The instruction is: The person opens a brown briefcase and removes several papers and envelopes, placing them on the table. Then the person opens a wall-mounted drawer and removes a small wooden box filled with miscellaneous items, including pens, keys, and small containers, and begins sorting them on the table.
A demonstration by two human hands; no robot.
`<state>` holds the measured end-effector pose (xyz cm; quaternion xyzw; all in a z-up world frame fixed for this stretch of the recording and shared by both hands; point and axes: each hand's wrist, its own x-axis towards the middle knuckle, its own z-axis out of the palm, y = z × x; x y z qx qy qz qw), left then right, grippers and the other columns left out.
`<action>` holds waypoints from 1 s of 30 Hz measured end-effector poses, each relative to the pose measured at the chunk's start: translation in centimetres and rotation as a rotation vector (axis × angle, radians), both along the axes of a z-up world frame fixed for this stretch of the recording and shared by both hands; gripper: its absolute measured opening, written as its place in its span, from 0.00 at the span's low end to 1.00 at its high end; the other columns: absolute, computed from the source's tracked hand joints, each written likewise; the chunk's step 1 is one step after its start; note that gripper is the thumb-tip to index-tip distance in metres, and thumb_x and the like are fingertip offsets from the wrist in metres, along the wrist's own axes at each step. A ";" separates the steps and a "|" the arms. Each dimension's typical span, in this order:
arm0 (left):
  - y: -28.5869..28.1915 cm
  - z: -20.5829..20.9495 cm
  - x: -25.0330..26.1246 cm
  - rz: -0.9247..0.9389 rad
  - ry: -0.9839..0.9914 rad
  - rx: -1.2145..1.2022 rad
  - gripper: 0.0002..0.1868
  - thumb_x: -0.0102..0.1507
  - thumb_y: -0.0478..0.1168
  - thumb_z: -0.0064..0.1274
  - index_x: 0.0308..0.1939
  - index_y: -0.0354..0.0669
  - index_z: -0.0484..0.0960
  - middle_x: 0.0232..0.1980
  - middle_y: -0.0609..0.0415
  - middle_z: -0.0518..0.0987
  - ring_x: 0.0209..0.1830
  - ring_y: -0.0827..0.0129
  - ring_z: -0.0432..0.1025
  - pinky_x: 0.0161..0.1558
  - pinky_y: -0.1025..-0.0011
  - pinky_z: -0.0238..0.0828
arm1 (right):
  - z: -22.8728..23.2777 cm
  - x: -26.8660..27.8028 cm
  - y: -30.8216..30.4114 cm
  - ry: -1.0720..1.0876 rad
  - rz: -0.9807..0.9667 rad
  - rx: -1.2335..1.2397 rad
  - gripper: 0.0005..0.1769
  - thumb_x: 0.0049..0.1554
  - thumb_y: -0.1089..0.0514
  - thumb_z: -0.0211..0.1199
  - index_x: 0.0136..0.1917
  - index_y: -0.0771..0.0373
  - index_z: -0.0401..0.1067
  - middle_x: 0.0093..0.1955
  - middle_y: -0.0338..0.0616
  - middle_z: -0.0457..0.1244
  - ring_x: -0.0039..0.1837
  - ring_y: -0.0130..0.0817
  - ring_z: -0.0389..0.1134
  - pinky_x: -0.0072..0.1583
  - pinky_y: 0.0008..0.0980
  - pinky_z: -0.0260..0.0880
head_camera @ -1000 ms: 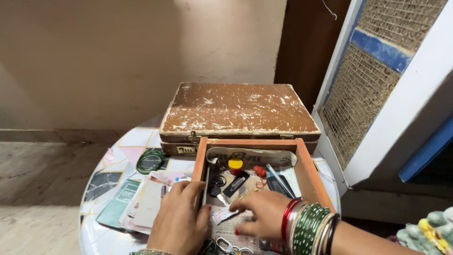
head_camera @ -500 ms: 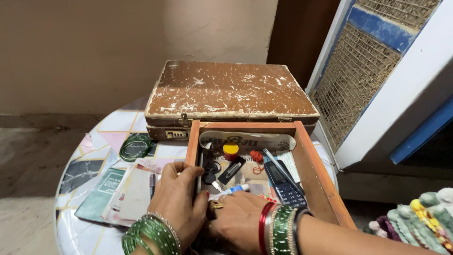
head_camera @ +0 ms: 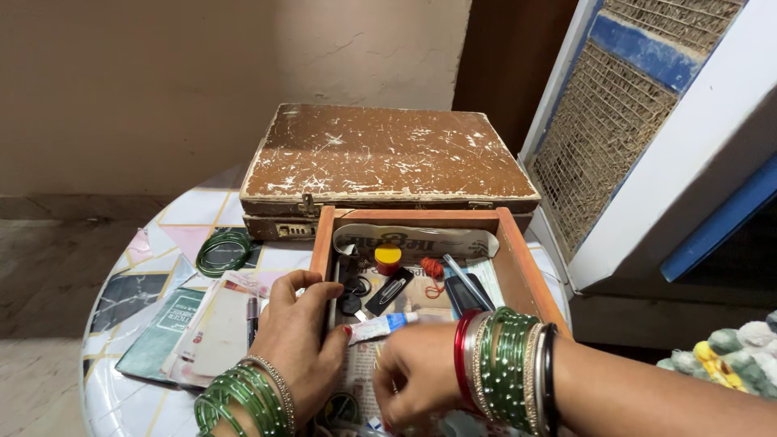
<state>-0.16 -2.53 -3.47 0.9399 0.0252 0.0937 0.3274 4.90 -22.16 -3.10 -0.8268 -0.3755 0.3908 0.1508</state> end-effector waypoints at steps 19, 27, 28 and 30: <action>0.7 -1.7 0.5 -0.022 -0.106 -0.063 0.28 0.53 0.37 0.58 0.59 0.44 0.78 0.65 0.45 0.69 0.63 0.50 0.67 0.64 0.59 0.62 | 3.1 0.0 1.2 -0.381 -0.169 -0.131 0.19 0.54 0.56 0.59 0.57 0.49 0.80 0.49 0.43 0.74 0.54 0.37 0.75 0.62 0.39 0.72; 0.5 -1.3 0.4 0.001 -0.079 -0.083 0.28 0.53 0.35 0.56 0.60 0.44 0.78 0.65 0.46 0.69 0.63 0.50 0.67 0.65 0.59 0.62 | -1.4 -1.5 1.2 0.016 0.134 0.035 0.20 0.56 0.49 0.62 0.60 0.53 0.79 0.46 0.47 0.71 0.51 0.40 0.74 0.55 0.39 0.73; 0.5 -1.3 0.3 0.006 -0.075 -0.090 0.28 0.53 0.35 0.56 0.60 0.44 0.78 0.66 0.46 0.69 0.63 0.50 0.67 0.65 0.59 0.62 | -1.7 -1.4 1.3 0.006 0.142 0.045 0.21 0.56 0.48 0.63 0.62 0.52 0.78 0.47 0.48 0.71 0.52 0.40 0.73 0.55 0.38 0.72; 0.5 -1.2 0.3 0.007 -0.081 -0.083 0.28 0.53 0.35 0.56 0.60 0.44 0.79 0.66 0.47 0.69 0.63 0.50 0.67 0.65 0.59 0.62 | -1.6 -0.6 1.2 -0.112 0.015 0.006 0.34 0.53 0.51 0.65 0.73 0.51 0.66 0.49 0.49 0.71 0.52 0.40 0.74 0.56 0.38 0.74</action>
